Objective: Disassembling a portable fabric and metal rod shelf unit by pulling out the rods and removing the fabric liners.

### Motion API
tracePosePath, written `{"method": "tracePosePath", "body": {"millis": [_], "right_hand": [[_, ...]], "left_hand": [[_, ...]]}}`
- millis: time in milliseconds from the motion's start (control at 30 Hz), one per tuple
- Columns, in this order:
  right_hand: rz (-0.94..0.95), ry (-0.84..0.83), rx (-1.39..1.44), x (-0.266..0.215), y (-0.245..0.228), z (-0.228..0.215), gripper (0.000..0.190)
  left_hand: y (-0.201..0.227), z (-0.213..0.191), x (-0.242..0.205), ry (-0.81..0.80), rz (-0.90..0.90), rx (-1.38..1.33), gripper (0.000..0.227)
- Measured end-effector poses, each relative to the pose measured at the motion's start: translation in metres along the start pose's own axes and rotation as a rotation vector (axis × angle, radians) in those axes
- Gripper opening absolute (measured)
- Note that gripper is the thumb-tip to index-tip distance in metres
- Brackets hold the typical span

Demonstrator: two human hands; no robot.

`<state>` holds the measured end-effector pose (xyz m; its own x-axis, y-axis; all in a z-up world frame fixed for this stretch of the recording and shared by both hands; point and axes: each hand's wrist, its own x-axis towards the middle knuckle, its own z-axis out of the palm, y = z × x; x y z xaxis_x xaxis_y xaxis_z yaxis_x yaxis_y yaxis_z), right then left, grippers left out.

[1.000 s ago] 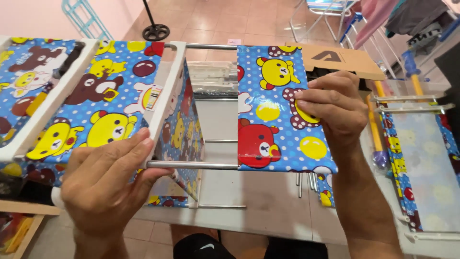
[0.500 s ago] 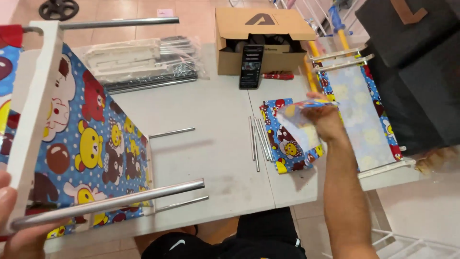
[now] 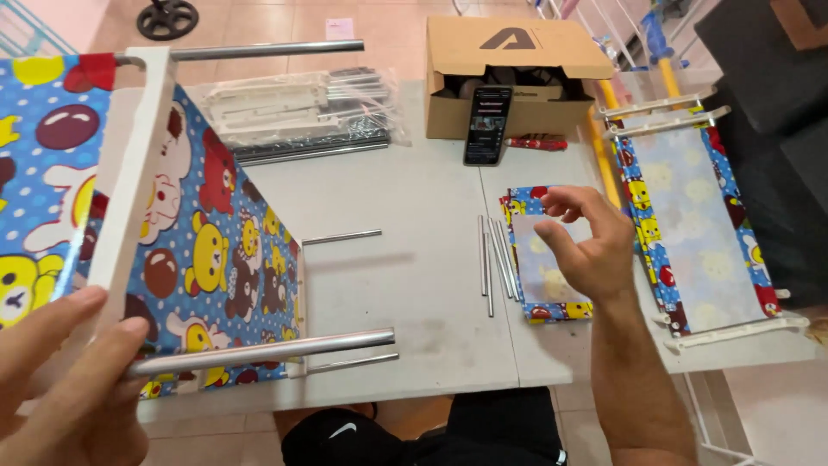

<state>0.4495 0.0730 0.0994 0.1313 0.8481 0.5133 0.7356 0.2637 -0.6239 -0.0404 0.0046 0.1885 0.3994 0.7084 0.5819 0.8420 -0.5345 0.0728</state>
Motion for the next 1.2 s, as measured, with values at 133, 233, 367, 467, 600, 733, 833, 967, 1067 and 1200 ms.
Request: {"method": "tracePosePath", "body": {"millis": [133, 233, 367, 467, 600, 733, 833, 967, 1067, 1200], "right_hand": [[-0.639, -0.065, 0.28, 0.009, -0.142, -0.023, 0.043], [-1.07, -0.043, -0.189, 0.027, -0.217, -0.027, 0.041], [-1.057, -0.105, -0.416, 0.021, -0.269, 0.018, 0.038], [-0.943, -0.155, -0.409, 0.016, -0.275, 0.054, 0.016], [-0.867, -0.225, -0.261, 0.019, -0.269, 0.064, 0.023], [-0.888, -0.113, -0.317, 0.019, -0.263, 0.072, 0.03], [-0.868, -0.115, -0.394, 0.018, -0.258, 0.068, 0.044], [-0.852, -0.153, -0.313, 0.021, -0.236, 0.062, 0.049], [-0.521, -0.451, -0.079, 0.017, -0.186, 0.06, 0.022], [0.032, -0.503, 0.197, 0.008, -0.104, 0.08, 0.022]], "left_hand": [[-0.003, -0.003, 0.033, 0.235, 0.317, 0.077, 0.017], [0.03, 0.008, 0.047, 0.363, 0.2, 0.106, 0.019], [0.054, 0.01, 0.064, 0.416, 0.221, 0.101, 0.027], [0.056, 0.012, 0.069, 0.461, 0.214, 0.106, 0.025], [0.049, 0.01, 0.067, 0.448, 0.221, 0.116, 0.023], [0.047, 0.012, 0.068, 0.457, 0.254, 0.108, 0.028], [0.048, 0.012, 0.068, 0.472, 0.23, 0.117, 0.028], [0.046, 0.011, 0.064, 0.456, 0.217, 0.126, 0.023], [0.046, 0.012, 0.062, 0.437, 0.254, 0.103, 0.017], [0.039, 0.018, 0.06, 0.447, 0.251, 0.136, 0.011]]}}
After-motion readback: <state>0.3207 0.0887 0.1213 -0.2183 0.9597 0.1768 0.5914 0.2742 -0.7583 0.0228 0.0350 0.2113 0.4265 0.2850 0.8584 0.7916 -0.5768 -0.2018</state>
